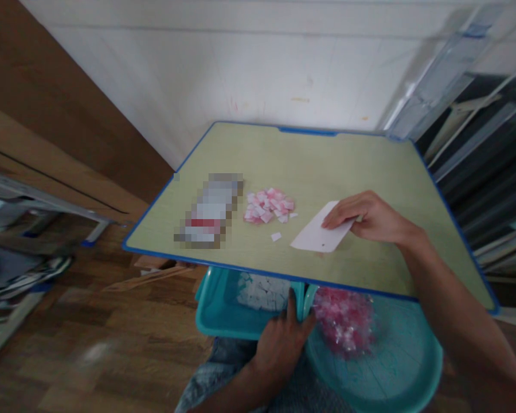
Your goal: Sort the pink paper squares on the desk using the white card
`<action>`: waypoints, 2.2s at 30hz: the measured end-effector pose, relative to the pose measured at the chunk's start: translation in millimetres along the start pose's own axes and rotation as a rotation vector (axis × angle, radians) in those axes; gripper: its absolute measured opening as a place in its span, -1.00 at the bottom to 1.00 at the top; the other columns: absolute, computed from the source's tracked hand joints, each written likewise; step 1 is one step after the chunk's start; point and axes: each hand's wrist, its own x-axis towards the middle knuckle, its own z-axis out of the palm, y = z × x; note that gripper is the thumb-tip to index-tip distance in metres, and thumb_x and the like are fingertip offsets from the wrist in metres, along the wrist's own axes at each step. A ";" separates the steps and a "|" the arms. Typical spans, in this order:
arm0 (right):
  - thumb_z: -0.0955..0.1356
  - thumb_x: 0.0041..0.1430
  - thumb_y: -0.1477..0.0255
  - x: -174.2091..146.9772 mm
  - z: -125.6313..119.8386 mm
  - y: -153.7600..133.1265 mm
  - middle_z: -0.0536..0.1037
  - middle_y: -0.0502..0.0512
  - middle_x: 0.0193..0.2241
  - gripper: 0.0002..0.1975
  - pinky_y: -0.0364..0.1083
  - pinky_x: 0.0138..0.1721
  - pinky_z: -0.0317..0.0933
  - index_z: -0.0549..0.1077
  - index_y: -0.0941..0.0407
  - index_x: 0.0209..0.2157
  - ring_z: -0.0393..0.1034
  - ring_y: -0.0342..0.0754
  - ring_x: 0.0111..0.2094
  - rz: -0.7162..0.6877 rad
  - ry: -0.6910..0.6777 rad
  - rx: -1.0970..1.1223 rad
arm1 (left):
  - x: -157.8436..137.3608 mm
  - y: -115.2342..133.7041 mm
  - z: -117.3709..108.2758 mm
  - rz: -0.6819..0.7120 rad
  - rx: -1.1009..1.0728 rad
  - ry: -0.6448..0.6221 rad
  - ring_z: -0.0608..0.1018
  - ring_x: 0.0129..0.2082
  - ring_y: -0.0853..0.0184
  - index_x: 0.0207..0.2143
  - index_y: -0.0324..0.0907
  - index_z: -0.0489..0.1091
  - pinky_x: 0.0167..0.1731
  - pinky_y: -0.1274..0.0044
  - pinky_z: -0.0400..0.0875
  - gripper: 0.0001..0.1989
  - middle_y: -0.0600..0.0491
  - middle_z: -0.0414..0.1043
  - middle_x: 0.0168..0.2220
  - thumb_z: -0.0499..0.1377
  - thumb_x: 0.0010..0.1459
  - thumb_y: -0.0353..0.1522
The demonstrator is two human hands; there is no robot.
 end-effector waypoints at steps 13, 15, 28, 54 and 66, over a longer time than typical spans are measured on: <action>0.12 -0.32 0.74 0.0 0.9 5.5 0.55 0.06 -0.38 -0.53 -0.19 -0.30 0.27 0.49 0.17 -0.41 0.42 -0.13 -0.31 0.025 -0.040 0.102 | 1.3 0.2 3.5 -0.011 -0.017 0.006 0.50 -0.39 0.26 0.05 0.11 0.04 -0.51 0.44 0.42 -0.57 -0.25 0.09 0.07 -0.17 0.13 -0.43; 0.11 -0.33 0.75 -0.5 -0.3 6.1 0.55 0.06 -0.39 -0.53 -0.19 -0.31 0.28 0.49 0.18 -0.41 0.42 -0.13 -0.31 0.047 -0.074 0.104 | 1.4 -0.1 3.5 -0.013 -0.015 -0.008 0.50 -0.39 0.26 0.06 0.10 0.03 -0.51 0.44 0.42 -0.56 -0.26 0.07 0.08 -0.18 0.13 -0.44; 0.18 -0.16 0.68 -71.7 -30.4 -10.3 0.56 -0.07 -0.45 -0.63 -0.08 -0.11 0.15 0.49 0.01 -0.47 0.43 -0.15 -0.35 0.138 -0.154 -0.015 | 1.0 -1.0 4.0 0.008 -0.009 0.020 0.51 -0.39 0.21 0.03 0.08 0.06 -0.53 0.42 0.42 -0.59 -0.35 0.06 0.07 -0.17 0.13 -0.42; 0.34 -0.14 0.24 -63.3 -27.3 17.7 0.51 0.01 -0.50 -0.60 -0.20 -0.60 0.19 0.45 0.21 -0.27 0.38 -0.08 -0.52 0.770 -0.233 0.271 | 1.8 -1.9 -2.4 0.009 -0.016 -0.027 0.50 -0.38 0.26 0.06 0.09 0.00 -0.48 0.43 0.41 -0.55 -0.28 0.01 0.11 -0.17 0.13 -0.43; 0.32 -0.10 0.26 -74.7 -20.1 -12.3 0.51 0.01 -0.47 -0.69 -0.16 -0.47 0.21 0.47 0.20 -0.36 0.37 -0.07 -0.45 0.703 -0.164 0.076 | 1.9 -1.9 -7.2 0.012 -0.009 -0.051 0.51 -0.40 0.26 0.07 0.08 -0.03 -0.48 0.42 0.41 -0.53 -0.30 -0.02 0.11 -0.16 0.11 -0.46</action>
